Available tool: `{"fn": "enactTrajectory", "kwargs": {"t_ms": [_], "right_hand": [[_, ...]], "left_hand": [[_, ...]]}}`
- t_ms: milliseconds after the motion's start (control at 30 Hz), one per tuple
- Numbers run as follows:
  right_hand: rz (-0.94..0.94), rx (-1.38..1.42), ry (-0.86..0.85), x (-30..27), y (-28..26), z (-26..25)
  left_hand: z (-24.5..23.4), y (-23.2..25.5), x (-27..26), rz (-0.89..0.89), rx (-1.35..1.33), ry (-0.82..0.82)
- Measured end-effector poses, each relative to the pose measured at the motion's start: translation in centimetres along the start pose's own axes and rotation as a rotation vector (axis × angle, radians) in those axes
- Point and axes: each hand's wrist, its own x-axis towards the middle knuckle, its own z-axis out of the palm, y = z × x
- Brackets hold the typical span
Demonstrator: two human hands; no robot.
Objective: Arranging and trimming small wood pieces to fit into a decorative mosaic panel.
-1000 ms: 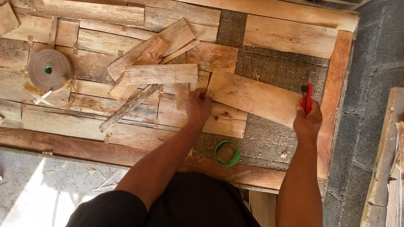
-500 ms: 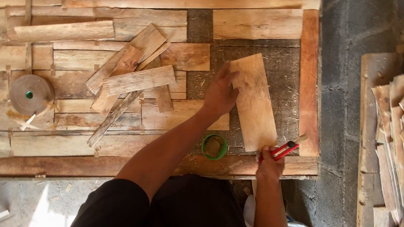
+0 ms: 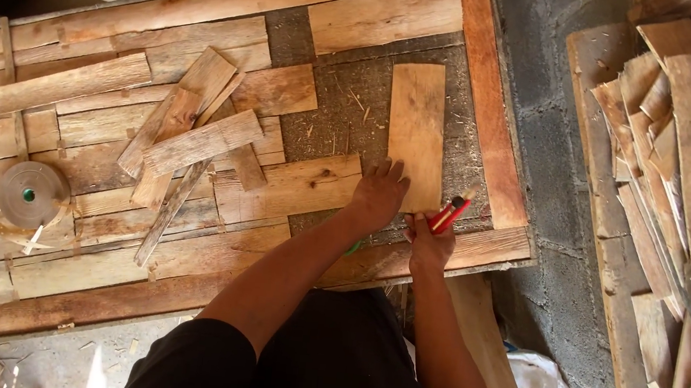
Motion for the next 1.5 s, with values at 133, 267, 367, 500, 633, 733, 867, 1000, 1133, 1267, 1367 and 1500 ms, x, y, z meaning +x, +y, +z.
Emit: {"fn": "enactTrajectory", "kwargs": {"t_ms": [133,267,367,500,633,733,867,1000,1133,1267,1367,1500], "right_hand": [[-0.049,-0.008,-0.129,-1.2,-1.8,-0.5],[-0.036,-0.223,-0.109,-2.6,-4.7,-0.9],[-0.078,-0.322,-0.063,-2.4,-5.7,-2.2],[-0.174,-0.516,-0.044,-1.3,-7.1,-3.4],[-0.262,-0.550,-0.105,0.5,-7.2,-3.8],[-0.258,-0.650,-0.200,0.4,-8.8,-2.2],[-0.238,-0.668,-0.245,1.5,-8.4,-0.5],[-0.223,-0.651,-0.248,1.5,-8.4,0.7],[-0.231,-0.640,-0.282,1.3,-8.0,0.9],[-0.205,-0.652,-0.272,0.4,-8.8,1.2],[-0.202,-0.638,-0.262,0.3,-9.0,1.1],[-0.252,-0.620,-0.276,0.9,-8.8,0.1]], "left_hand": [[0.8,0.2,-0.3,-0.003,0.036,-0.015],[0.6,0.1,-0.5,-0.031,0.042,-0.060],[1.0,0.5,-0.4,-0.033,0.056,-0.084],[1.9,1.0,-0.3,-0.026,0.070,-0.093],[1.5,2.3,-0.9,-0.105,0.016,-0.108],[3.1,2.2,0.4,-0.310,-0.305,-0.005],[7.5,0.5,3.3,-0.554,-0.748,0.183],[9.2,0.0,4.3,-0.712,-1.178,0.358],[7.5,0.4,3.9,-0.779,-1.305,0.424],[6.4,0.5,4.0,-0.813,-1.334,0.388],[4.9,1.1,3.6,-0.808,-1.411,0.389],[3.7,1.9,3.4,-0.693,-1.333,0.381]]}}
